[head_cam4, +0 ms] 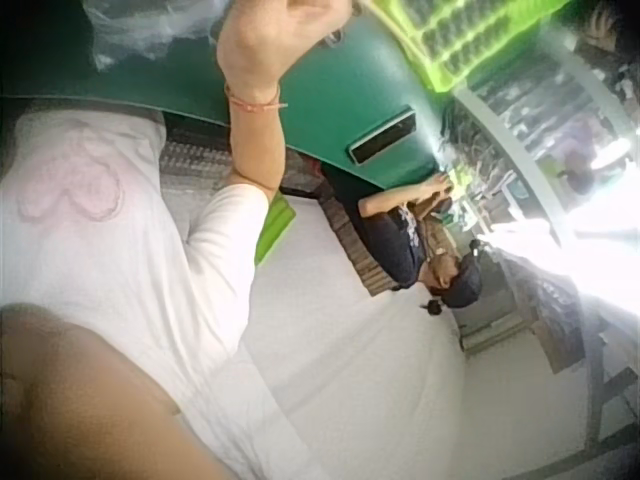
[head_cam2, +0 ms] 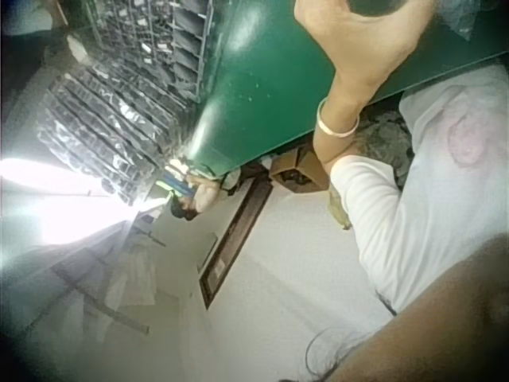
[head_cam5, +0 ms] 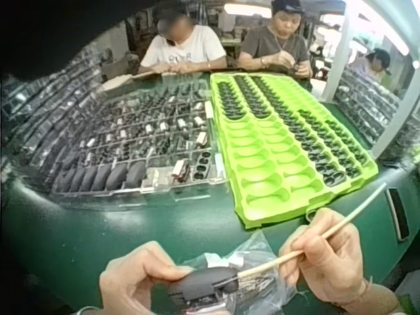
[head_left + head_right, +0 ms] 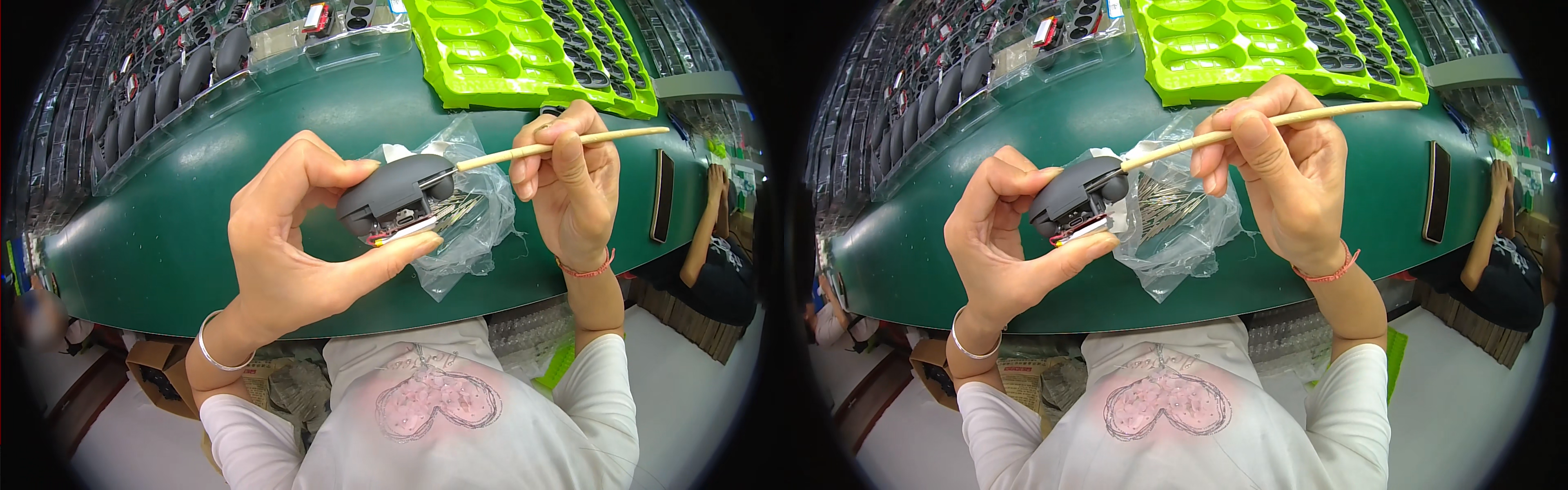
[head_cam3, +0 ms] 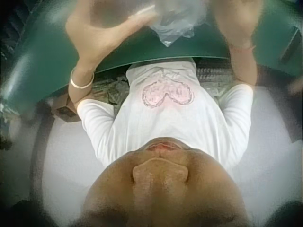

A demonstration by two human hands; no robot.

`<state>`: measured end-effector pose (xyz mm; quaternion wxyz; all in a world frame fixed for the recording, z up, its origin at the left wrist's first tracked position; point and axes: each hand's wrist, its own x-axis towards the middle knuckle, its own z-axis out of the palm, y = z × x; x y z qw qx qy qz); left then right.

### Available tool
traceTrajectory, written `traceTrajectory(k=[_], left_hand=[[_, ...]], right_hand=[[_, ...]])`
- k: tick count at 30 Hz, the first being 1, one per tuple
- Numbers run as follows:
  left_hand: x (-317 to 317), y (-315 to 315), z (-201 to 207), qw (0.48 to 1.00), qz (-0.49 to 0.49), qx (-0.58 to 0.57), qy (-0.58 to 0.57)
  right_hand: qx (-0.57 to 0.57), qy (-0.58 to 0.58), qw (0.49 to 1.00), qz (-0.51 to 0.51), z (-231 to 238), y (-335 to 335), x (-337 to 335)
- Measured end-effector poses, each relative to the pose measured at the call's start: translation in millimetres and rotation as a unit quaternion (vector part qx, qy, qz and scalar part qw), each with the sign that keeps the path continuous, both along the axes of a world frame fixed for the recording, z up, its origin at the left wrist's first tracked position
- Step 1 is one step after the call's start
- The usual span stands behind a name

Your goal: The person assembles small electronic devices, likely wireless earbuds, at a factory workstation. They use a wooden stick to manipulate internal components, insert small metal pins, and place the finished units into a green plastic tray.

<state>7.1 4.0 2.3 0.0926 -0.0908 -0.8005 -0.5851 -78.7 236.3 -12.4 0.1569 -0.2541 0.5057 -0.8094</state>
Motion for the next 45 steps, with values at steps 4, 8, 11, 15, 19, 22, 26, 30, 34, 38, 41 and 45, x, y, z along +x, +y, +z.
traceTrajectory(k=[4, 8, 11, 15, 19, 22, 26, 30, 34, 38, 41, 45], left_hand=[[-3.0, -1.5, -2.4, 1.0, -0.021, 0.023, 0.003], [-1.5, 0.6, -1.7, 1.0, -0.009, 0.015, -0.006], [-0.4, 0.4, -1.0, 1.0, 0.002, -0.023, 0.014], [-3.9, -2.3, -1.3, 0.999, -0.045, -0.011, 0.016], [-3.0, 0.8, -1.3, 1.0, -0.012, 0.001, 0.015], [-3.4, 2.7, 0.7, 1.0, 0.004, 0.002, 0.025], [-2.4, 2.4, 4.5, 0.999, 0.006, 0.0, 0.037], [-1.0, 2.1, 4.8, 0.999, 0.01, 0.01, 0.038], [-1.0, 1.6, 5.3, 0.999, 0.008, 0.003, 0.039], [-0.6, 0.8, 4.2, 0.999, 0.01, -0.005, 0.043], [-0.3, 0.5, 4.2, 0.999, 0.013, -0.004, 0.043], [0.1, -0.3, 5.4, 0.999, 0.009, -0.01, 0.038]], right_hand=[[-0.019, -0.023, 0.999, 0.013, -0.7, 0.4, 0.1], [-0.031, -0.044, 0.999, 0.008, -2.9, -2.1, 0.9], [0.006, 0.019, 1.0, -0.017, -1.8, -1.7, 1.9], [-0.004, -0.028, 1.0, 0.013, -0.6, 0.2, 1.2], [-0.011, -0.038, 0.999, 0.006, -0.8, -4.1, 4.7], [-0.033, -0.078, 0.996, 0.02, -0.4, -6.7, 4.9], [-0.062, -0.154, 0.984, 0.065, 0.6, -6.4, 3.4], [-0.078, -0.185, 0.976, 0.086, -2.6, -7.9, 3.3], [-0.071, -0.185, 0.976, 0.085, -3.7, -8.2, 3.3], [-0.07, -0.195, 0.975, 0.082, -2.4, -8.9, 3.8], [-0.078, -0.201, 0.973, 0.085, -2.8, -8.8, 3.9], [-0.071, -0.188, 0.976, 0.079, -2.9, -9.0, 4.2]])
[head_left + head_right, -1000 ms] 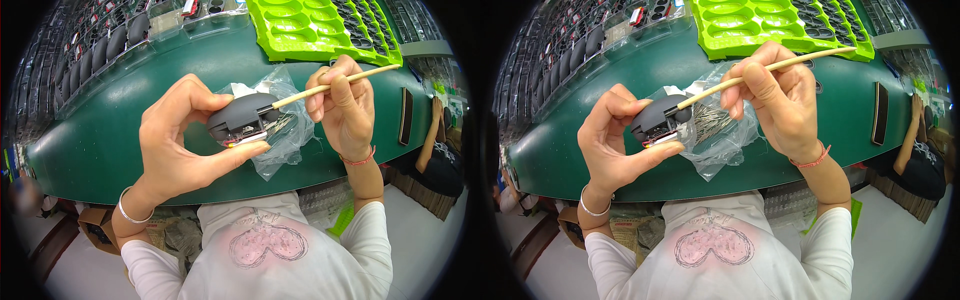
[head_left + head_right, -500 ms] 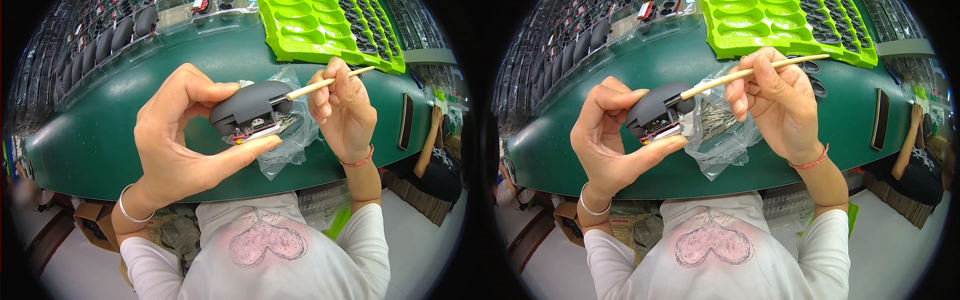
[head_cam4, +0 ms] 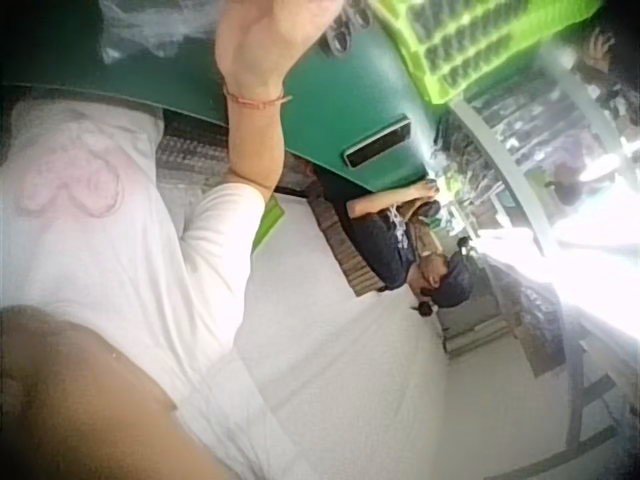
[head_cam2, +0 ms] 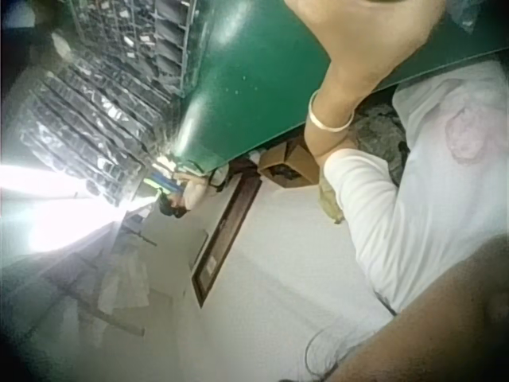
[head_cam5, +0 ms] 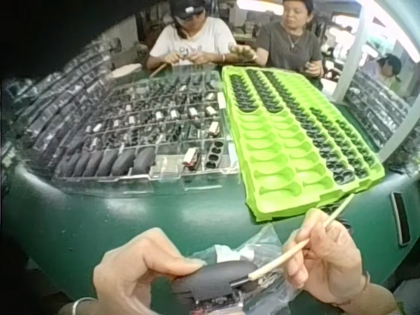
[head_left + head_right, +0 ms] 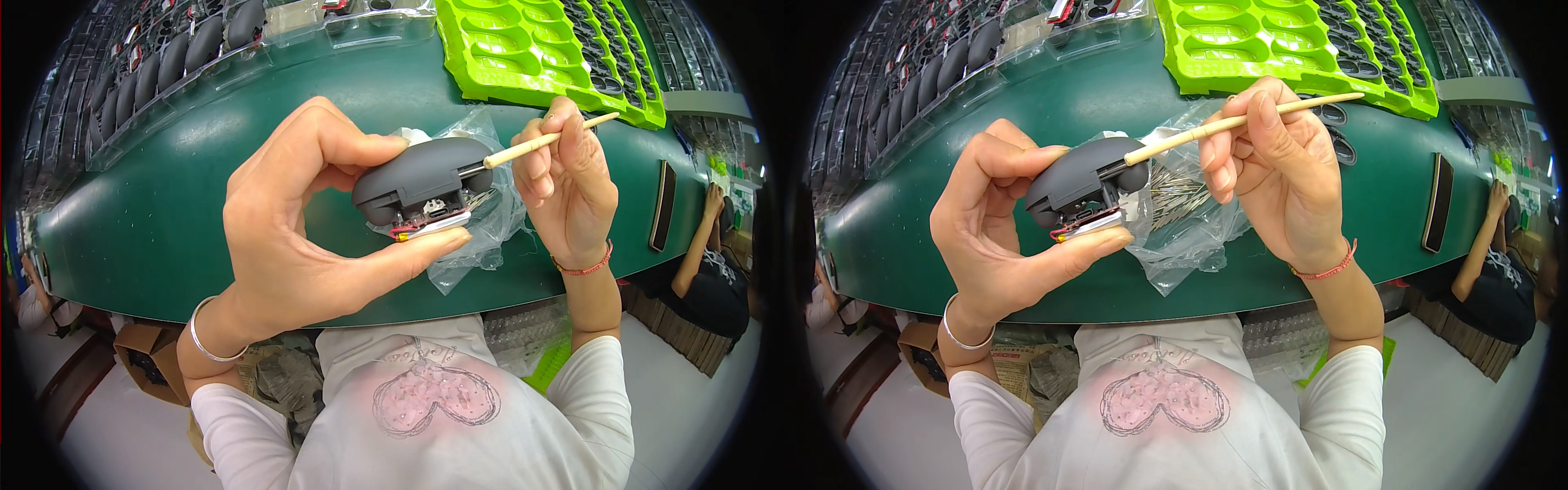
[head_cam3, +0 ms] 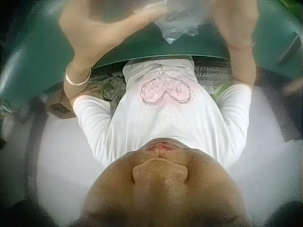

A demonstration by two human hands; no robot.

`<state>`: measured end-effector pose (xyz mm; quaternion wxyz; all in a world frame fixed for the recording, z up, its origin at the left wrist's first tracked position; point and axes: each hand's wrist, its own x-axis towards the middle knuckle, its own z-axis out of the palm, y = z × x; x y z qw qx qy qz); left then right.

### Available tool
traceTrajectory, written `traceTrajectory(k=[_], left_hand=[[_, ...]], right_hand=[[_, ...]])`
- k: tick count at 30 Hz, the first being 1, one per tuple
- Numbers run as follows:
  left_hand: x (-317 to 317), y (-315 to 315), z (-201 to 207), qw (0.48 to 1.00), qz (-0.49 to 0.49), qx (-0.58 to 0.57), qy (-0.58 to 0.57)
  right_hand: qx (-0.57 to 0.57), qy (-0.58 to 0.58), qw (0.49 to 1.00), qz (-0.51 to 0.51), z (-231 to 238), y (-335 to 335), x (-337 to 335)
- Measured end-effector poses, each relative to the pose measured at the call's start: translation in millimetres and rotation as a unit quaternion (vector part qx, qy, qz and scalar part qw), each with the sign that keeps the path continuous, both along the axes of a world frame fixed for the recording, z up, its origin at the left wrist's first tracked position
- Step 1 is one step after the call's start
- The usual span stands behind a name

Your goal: The person assembles small electronic devices, likely wireless earbuds, at a factory workstation. They use a wooden stick to manipulate internal components, insert small metal pins, and place the finished units into a green plastic tray.

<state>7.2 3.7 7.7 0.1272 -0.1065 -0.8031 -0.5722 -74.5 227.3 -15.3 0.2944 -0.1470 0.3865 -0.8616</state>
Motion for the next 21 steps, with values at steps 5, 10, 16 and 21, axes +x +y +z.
traceTrajectory(k=[5, 10, 16, 21], left_hand=[[0.4, 0.1, -1.1, 1.0, 0.001, 0.005, -0.004], [0.4, 0.4, -0.8, 1.0, 0.0, 0.01, -0.006], [0.7, 0.3, -0.5, 1.0, 0.001, 0.01, -0.008], [1.2, 0.7, -0.3, 1.0, -0.003, 0.007, -0.006]], right_hand=[[-0.007, 0.001, 1.0, 0.002, -1.0, 0.3, -0.6], [-0.001, 0.006, 1.0, -0.002, -0.8, 0.2, -0.3], [0.01, 0.016, 1.0, -0.004, -1.1, 0.2, -0.3], [0.009, 0.038, 0.999, -0.012, -0.6, 0.6, 0.8]])
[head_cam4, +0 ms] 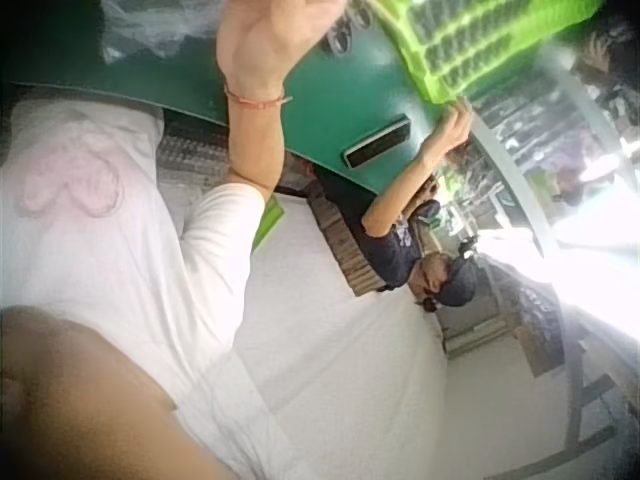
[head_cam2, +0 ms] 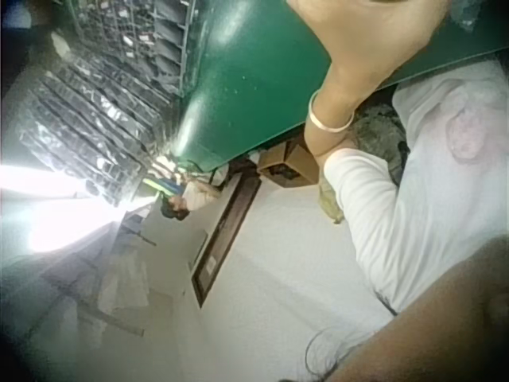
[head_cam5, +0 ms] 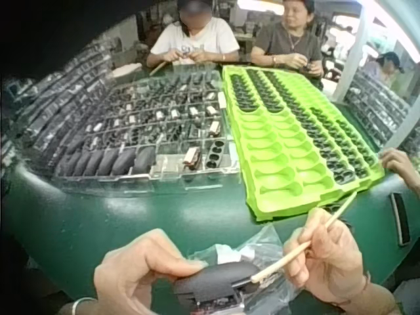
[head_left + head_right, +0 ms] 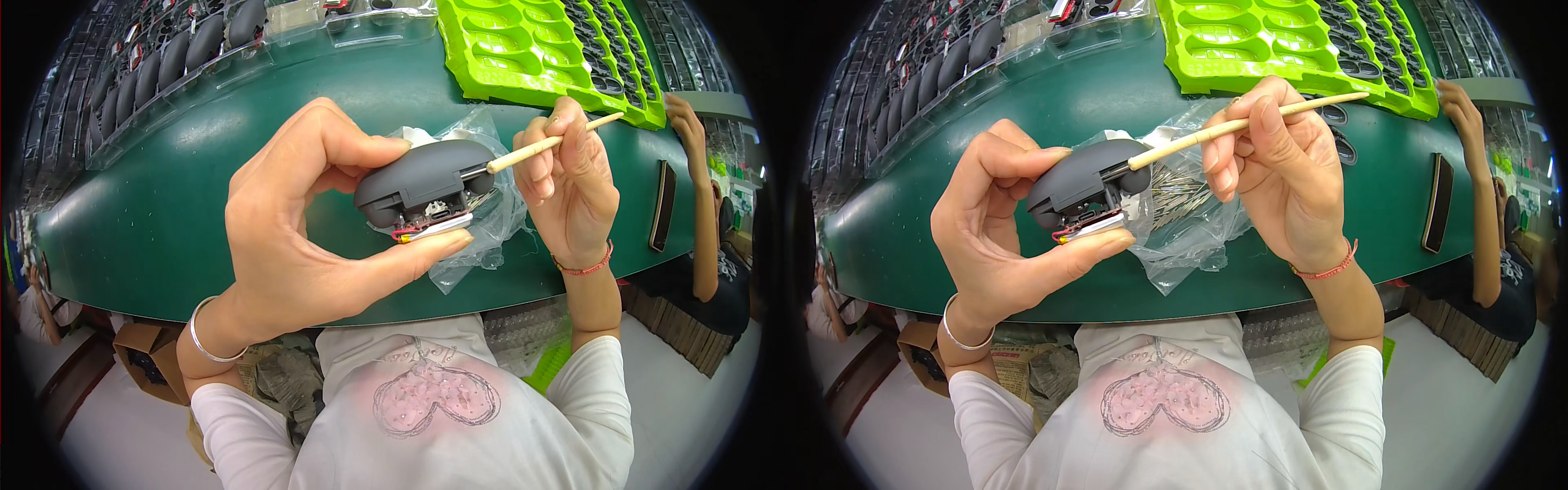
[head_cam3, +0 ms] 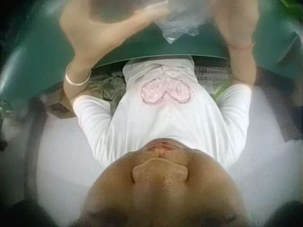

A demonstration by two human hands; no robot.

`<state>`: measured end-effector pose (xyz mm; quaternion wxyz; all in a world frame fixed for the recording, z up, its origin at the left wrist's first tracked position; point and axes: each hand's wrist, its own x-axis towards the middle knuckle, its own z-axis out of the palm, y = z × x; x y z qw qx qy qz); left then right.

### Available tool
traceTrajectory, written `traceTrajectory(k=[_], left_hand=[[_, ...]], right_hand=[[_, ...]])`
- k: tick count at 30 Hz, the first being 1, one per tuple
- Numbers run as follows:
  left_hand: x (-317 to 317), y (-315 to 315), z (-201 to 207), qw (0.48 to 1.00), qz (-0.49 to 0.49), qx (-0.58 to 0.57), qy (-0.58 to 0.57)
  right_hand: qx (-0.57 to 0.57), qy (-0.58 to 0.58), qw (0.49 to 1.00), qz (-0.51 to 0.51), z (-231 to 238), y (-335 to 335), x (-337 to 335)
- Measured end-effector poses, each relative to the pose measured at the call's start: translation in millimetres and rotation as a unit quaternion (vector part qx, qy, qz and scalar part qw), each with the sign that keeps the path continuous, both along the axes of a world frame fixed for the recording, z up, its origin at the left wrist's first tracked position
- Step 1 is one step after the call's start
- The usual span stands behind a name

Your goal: The person assembles small electronic devices, likely wireless earbuds, at a factory workstation. They use a wooden stick to manipulate internal components, insert small metal pins, and place the finished units into a green plastic tray.

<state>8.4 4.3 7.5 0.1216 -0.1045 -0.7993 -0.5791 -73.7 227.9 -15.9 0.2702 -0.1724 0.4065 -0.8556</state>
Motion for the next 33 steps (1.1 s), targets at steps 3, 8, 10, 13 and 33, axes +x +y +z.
traceTrajectory(k=[3, 8, 10, 13, 33], left_hand=[[1.1, -0.3, -0.2, 1.0, -0.004, -0.012, 0.002], [2.8, 2.0, -4.0, 1.0, -0.014, -0.006, -0.001], [4.0, 1.9, -4.2, 1.0, -0.015, -0.013, 0.0], [5.3, 2.0, -5.2, 1.0, -0.018, -0.022, 0.014], [1.1, 2.1, -8.9, 0.996, -0.06, 0.053, 0.035]], right_hand=[[0.002, 0.044, 0.999, -0.006, -0.4, 0.0, 0.0], [0.011, 0.102, 0.995, -0.007, -3.5, -0.4, 2.7], [0.011, 0.123, 0.992, -0.012, -2.9, -0.1, 3.9], [0.02, 0.154, 0.987, -0.03, -1.3, -1.6, 5.3], [-0.077, 0.049, 0.995, -0.051, 4.5, -0.1, -0.7]])
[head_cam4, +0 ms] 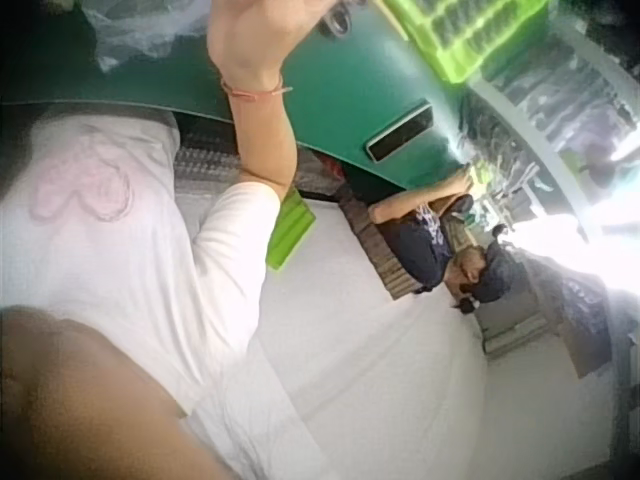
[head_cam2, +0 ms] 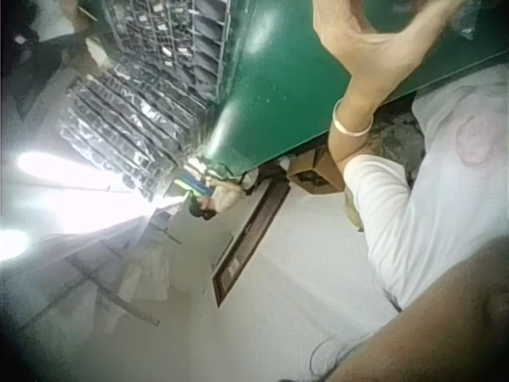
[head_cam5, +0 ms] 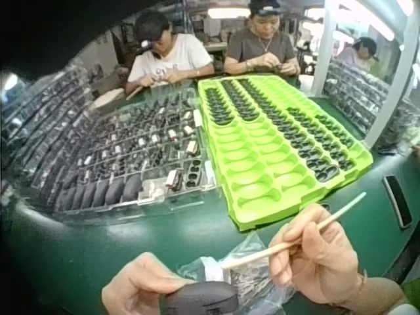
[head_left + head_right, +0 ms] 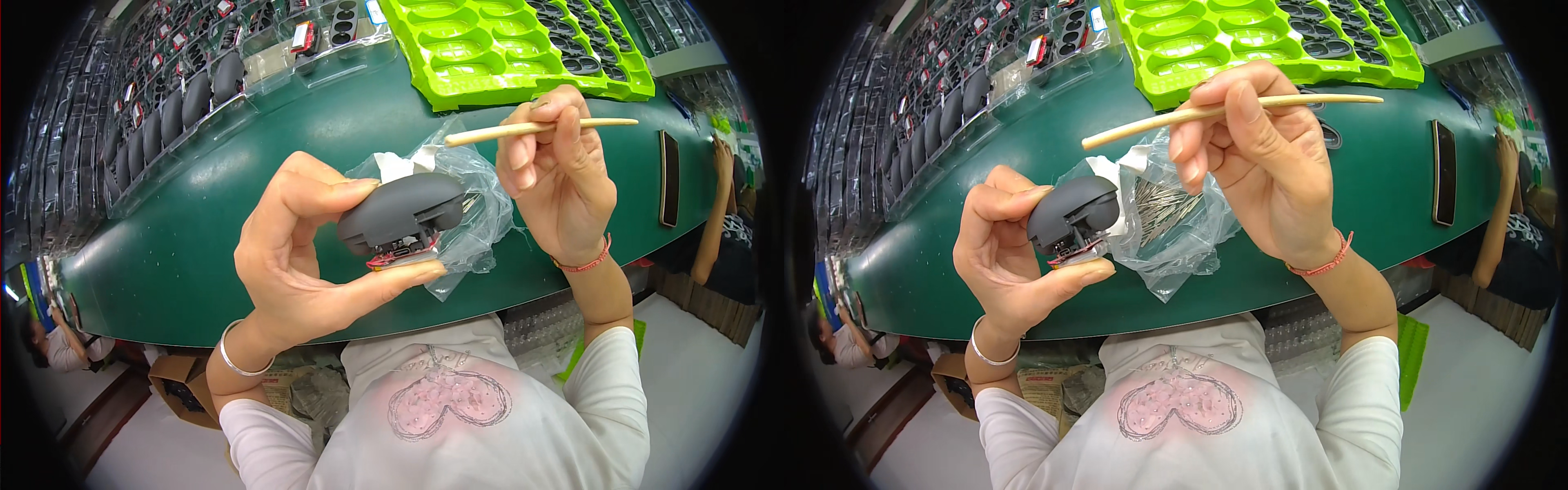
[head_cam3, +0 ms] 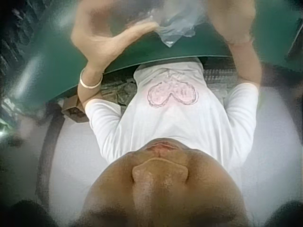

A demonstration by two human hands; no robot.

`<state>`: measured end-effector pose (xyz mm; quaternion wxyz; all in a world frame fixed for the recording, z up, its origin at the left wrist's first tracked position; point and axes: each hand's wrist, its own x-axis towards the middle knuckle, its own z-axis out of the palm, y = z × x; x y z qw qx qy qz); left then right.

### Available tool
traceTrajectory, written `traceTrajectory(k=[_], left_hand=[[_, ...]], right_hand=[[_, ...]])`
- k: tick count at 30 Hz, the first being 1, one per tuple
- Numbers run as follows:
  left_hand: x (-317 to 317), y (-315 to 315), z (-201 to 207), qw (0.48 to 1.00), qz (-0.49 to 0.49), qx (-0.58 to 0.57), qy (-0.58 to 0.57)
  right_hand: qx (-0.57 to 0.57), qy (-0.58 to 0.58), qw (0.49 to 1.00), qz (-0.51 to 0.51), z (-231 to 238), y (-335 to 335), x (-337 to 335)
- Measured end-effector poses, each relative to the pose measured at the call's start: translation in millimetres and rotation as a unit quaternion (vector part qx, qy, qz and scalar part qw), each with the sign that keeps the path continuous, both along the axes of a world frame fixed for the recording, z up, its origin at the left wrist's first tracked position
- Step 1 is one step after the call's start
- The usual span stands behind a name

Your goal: The person assembles small electronic devices, likely wireless earbuds, at a factory workstation. They use a wooden stick to manipulate internal components, insert small metal pins, and place the finished units into a green plastic tray.

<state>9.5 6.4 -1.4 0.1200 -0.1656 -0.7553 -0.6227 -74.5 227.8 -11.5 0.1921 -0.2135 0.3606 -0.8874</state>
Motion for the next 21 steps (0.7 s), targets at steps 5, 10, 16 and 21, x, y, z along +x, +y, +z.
traceTrajectory(k=[5, 10, 16, 21], left_hand=[[-2.0, 1.7, -2.1, 0.995, 0.048, -0.046, 0.069], [-8.6, 9.9, -14.9, 0.987, 0.069, -0.064, 0.129], [-3.4, 13.9, 1.6, 0.996, 0.057, -0.065, 0.038], [-3.1, 11.2, -2.3, 0.99, 0.092, -0.068, 0.08]], right_hand=[[0.129, 0.067, 0.989, 0.021, 1.2, -4.1, 7.9], [0.284, 0.144, 0.947, -0.053, 2.1, -22.2, 36.1], [0.249, 0.005, 0.969, -0.002, 1.2, -17.4, 29.9], [0.26, 0.036, 0.965, 0.0, 1.1, -17.2, 29.2]])
